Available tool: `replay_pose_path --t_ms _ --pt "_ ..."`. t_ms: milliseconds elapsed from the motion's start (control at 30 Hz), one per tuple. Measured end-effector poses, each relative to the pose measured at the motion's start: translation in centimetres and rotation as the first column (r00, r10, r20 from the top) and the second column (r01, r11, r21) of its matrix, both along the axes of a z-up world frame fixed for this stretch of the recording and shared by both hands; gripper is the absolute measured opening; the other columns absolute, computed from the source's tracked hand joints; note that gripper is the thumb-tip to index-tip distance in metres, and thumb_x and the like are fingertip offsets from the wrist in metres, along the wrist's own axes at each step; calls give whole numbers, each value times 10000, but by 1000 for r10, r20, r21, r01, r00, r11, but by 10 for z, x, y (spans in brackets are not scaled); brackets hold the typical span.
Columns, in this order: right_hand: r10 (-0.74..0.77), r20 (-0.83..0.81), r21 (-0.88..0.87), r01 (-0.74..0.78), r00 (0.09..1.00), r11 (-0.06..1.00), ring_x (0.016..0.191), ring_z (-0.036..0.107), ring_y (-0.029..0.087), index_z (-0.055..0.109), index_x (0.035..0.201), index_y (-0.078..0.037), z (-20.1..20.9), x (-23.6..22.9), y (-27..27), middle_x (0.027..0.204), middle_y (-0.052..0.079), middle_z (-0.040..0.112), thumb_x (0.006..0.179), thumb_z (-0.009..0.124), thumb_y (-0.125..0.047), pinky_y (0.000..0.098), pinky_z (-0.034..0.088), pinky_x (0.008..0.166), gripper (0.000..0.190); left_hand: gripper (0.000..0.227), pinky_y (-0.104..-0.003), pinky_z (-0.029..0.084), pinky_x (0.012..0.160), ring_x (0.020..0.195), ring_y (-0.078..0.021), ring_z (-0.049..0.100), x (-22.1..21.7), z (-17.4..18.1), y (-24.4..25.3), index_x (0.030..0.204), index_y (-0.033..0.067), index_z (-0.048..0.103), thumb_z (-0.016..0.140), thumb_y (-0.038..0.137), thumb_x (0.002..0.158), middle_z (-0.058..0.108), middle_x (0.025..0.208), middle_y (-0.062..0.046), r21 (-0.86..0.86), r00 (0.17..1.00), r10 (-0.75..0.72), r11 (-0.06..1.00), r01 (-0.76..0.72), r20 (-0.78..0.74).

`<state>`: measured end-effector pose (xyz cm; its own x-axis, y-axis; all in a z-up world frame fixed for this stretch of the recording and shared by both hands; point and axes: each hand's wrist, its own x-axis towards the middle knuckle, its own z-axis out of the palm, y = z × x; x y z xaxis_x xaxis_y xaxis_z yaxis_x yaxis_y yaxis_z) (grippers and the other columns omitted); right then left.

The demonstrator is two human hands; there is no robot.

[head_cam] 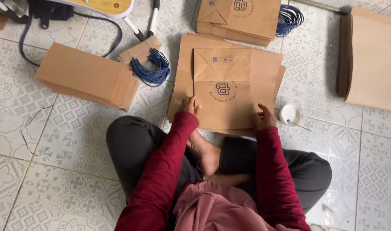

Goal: Attaching cord handles to paper bags using glue and cardboard reinforcement strips.

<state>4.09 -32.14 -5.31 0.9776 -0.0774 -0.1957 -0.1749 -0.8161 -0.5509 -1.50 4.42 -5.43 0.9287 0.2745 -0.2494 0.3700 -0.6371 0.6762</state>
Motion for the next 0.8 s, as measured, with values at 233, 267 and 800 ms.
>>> replay_pose_path --t_ms 233,267,800 --pt "-28 41 167 21 999 986 961 729 191 627 1361 -469 9 -25 10 960 -103 742 868 781 -376 364 583 900 525 598 -420 511 1050 1252 -302 585 -30 -6 -22 1432 387 522 716 470 872 482 1455 -32 194 967 -235 958 213 99" --pt "4 125 62 -12 992 998 924 732 236 658 1351 -406 5 -25 12 970 -26 729 907 748 -363 395 595 851 454 509 -421 488 1034 1260 -294 539 -35 11 -26 1376 376 567 685 461 889 439 1480 -12 292 954 -301 912 289 -4" --pt "165 391 -256 -65 906 965 970 696 349 750 1293 -334 47 -38 44 1120 54 563 939 733 -328 441 587 823 355 157 -397 533 974 1154 -264 667 -26 27 -10 898 300 661 580 167 879 636 1250 26 -24 947 -39 998 49 318"
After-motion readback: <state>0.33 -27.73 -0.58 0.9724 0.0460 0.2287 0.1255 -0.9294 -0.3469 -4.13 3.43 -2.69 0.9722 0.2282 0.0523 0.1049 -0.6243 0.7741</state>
